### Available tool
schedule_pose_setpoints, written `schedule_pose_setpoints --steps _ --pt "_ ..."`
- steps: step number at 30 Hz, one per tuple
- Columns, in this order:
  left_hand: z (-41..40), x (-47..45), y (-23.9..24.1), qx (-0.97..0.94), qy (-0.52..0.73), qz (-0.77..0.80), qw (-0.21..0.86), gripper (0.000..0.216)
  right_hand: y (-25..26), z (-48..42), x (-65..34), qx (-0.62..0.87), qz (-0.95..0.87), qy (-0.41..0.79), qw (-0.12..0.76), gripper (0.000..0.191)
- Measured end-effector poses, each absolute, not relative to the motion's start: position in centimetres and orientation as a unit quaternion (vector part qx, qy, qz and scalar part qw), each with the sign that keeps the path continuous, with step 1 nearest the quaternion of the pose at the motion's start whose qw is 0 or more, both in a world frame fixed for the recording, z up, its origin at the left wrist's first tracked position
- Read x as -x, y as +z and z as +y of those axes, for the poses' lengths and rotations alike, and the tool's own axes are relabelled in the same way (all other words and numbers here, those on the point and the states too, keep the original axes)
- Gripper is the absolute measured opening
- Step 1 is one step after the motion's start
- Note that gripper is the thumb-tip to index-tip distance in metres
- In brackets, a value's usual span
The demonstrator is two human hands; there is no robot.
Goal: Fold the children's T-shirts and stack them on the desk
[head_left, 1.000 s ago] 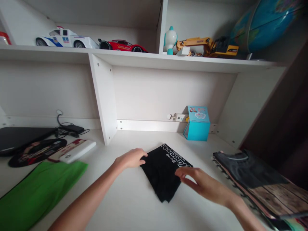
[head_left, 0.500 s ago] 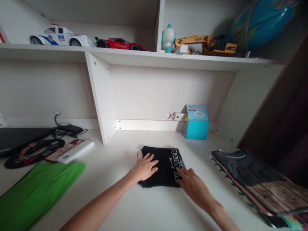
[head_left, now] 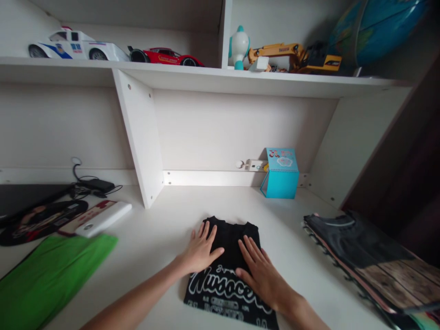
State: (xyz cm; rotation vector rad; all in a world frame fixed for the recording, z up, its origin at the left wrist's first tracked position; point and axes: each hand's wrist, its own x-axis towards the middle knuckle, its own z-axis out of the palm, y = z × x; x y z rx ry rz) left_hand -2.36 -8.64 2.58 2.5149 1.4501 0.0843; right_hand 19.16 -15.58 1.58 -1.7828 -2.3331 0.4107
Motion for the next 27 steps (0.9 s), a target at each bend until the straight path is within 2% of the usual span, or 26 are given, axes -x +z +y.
schedule_pose_setpoints --steps 4,8,12,15,19,23,27 --pt "-7.3 1.7 1.1 -0.849 0.045 0.516 0.105 0.076 0.7 -13.2 -20.4 0.568 -0.805 0.148 0.085 0.065" --pt "-5.7 0.4 1.8 -0.843 0.037 0.524 0.116 0.076 1.3 -11.0 -21.8 0.566 -0.804 0.164 0.081 0.064" --pt "-5.8 1.6 3.2 -0.832 0.054 0.541 0.107 0.062 1.3 -10.7 -23.6 0.619 -0.770 0.083 0.131 0.065" --pt "-7.0 3.2 3.3 -0.833 0.081 0.541 0.081 0.048 1.0 -11.8 -24.2 0.662 -0.735 0.008 0.148 0.045" --pt "-8.3 3.9 2.4 -0.840 0.158 0.514 0.072 0.034 0.3 -13.2 -22.7 0.666 -0.712 0.047 0.217 0.023" --pt "-8.5 3.5 1.7 -0.821 0.227 0.486 0.197 0.022 0.0 -13.9 -21.0 0.669 -0.689 0.081 0.267 0.019" --pt "-9.2 3.3 2.1 -0.747 0.268 0.449 0.411 0.032 1.0 -14.7 -21.5 0.673 -0.662 0.132 0.302 0.013"
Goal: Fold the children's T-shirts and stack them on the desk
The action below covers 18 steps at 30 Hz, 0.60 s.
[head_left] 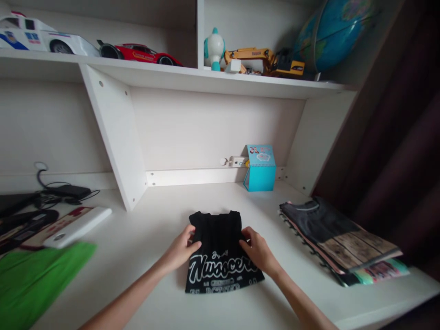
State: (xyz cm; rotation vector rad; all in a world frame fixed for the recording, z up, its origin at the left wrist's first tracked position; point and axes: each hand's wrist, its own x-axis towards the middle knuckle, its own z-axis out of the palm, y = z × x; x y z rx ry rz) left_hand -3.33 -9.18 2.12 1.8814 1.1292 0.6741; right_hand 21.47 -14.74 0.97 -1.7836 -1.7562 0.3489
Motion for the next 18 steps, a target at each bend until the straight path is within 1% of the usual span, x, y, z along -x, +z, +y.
schedule_pose_setpoints --steps 2,3,5,8,11,16,18 --pt "-10.0 3.0 2.6 -0.698 0.289 0.434 0.491 0.048 1.7 -15.6 -22.3 0.657 -0.647 0.188 0.339 0.021" --pt "-10.5 2.7 2.9 -0.685 0.297 0.430 0.508 0.055 2.1 -16.0 -22.7 0.648 -0.638 0.212 0.357 0.027" --pt "-11.8 1.6 3.5 -0.693 0.296 0.427 0.500 0.063 2.9 -17.0 -23.9 0.636 -0.634 0.229 0.375 0.034" --pt "-13.6 -1.0 4.6 -0.742 0.275 0.422 0.443 0.058 4.5 -18.4 -26.2 0.650 -0.653 0.176 0.346 0.031" --pt "-14.8 -4.8 5.9 -0.774 0.293 0.383 0.411 0.058 7.1 -19.8 -29.7 0.673 -0.661 0.106 0.316 0.034" --pt "-15.0 -13.7 8.6 -0.790 0.352 0.282 0.416 0.065 11.7 -21.3 -39.2 0.733 -0.621 -0.035 0.277 0.033" --pt "-14.6 -17.9 9.2 -0.794 0.369 0.240 0.419 0.067 12.7 -21.3 -43.7 0.750 -0.587 -0.084 0.294 0.030"
